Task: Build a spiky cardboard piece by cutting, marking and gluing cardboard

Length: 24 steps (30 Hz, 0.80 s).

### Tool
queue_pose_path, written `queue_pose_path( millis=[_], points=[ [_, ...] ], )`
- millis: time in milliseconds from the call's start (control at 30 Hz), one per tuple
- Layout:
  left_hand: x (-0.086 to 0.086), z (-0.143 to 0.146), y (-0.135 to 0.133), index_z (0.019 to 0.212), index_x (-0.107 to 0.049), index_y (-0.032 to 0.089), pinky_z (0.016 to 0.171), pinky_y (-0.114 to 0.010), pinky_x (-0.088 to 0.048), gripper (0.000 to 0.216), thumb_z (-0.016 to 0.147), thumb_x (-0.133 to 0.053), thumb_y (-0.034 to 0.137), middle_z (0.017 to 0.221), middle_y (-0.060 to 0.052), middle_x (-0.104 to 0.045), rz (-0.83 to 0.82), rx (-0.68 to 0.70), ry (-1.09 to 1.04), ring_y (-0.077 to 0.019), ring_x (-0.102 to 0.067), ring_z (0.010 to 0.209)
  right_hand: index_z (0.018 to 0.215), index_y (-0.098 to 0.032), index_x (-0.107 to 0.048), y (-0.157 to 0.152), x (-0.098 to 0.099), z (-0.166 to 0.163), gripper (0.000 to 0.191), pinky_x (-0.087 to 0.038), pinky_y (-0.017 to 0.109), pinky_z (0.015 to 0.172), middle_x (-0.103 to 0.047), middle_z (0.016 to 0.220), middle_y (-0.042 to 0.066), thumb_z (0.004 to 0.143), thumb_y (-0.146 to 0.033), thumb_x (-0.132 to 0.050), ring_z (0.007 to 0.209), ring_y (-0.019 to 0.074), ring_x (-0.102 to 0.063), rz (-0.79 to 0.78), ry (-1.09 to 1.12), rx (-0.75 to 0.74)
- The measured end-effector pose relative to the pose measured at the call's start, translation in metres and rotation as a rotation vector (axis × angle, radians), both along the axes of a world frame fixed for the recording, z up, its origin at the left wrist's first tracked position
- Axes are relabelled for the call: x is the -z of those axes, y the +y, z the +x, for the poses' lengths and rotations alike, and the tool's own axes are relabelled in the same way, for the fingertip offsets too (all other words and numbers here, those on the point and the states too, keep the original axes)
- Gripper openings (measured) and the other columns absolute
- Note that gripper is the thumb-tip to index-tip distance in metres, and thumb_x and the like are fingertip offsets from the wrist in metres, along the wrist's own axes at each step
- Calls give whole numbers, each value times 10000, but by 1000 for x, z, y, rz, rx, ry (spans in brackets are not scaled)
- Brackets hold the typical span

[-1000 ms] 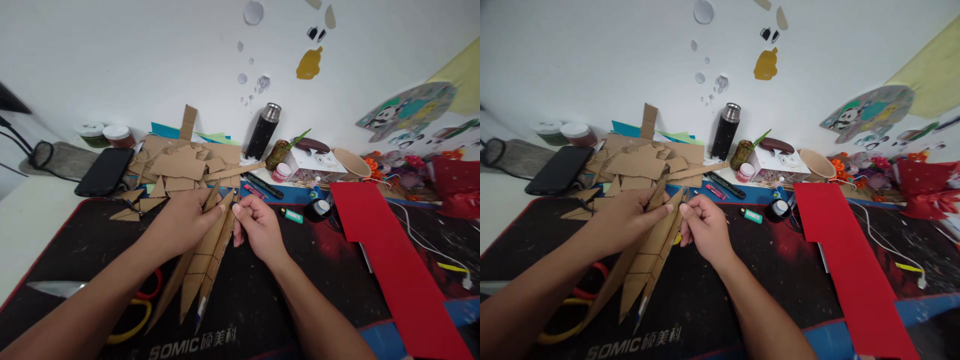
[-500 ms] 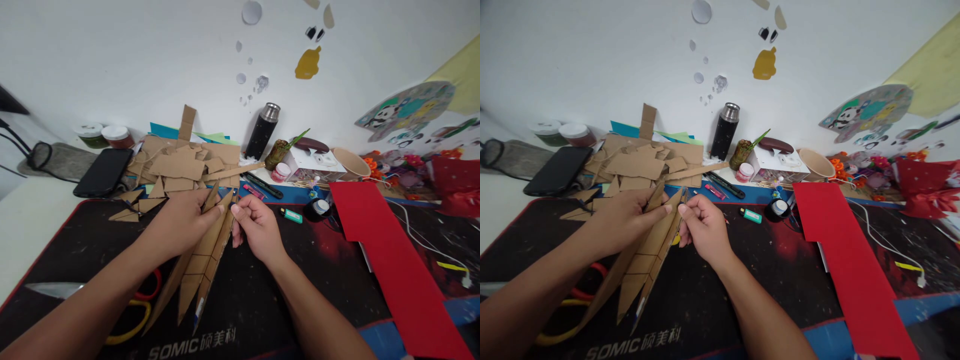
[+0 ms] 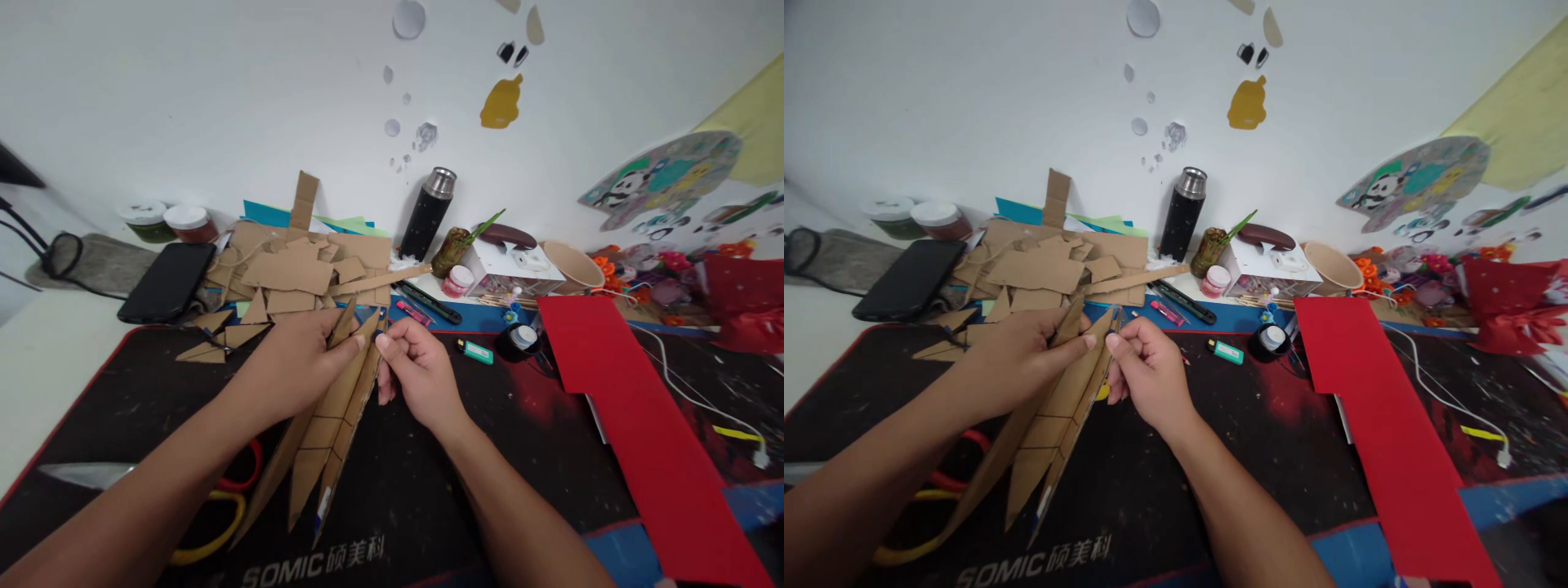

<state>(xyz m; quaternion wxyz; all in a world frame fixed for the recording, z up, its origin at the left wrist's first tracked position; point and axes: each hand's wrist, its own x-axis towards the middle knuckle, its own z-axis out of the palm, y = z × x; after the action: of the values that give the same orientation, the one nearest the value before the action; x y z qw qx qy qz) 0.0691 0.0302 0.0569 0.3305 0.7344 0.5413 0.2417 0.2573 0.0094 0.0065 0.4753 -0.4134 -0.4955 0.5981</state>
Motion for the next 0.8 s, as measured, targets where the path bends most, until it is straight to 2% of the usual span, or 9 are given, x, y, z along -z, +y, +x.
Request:
queue_pose_path(
  millis=[400,800],
  points=[
    [1,-1,0,777,-644,246,730,-329,-491,313,921,-529,500,712,3,-691,0,8,5,-229,-618,693,872,-244,-534,0,0,0,388,-423,172,383,-647,528,-87,959,-564,-735,361,97,-588,-5,-13,-5],
    [1,0,1,755,-631,250,745,-321,-506,286,922,-542,465,681,12,-668,-10,14,-8,-226,-604,678,875,-248,-529,1,0,0,396,-423,177,387,-644,525,-90,959,-581,-727,361,102,-587,-12,-26,-4]
  ],
)
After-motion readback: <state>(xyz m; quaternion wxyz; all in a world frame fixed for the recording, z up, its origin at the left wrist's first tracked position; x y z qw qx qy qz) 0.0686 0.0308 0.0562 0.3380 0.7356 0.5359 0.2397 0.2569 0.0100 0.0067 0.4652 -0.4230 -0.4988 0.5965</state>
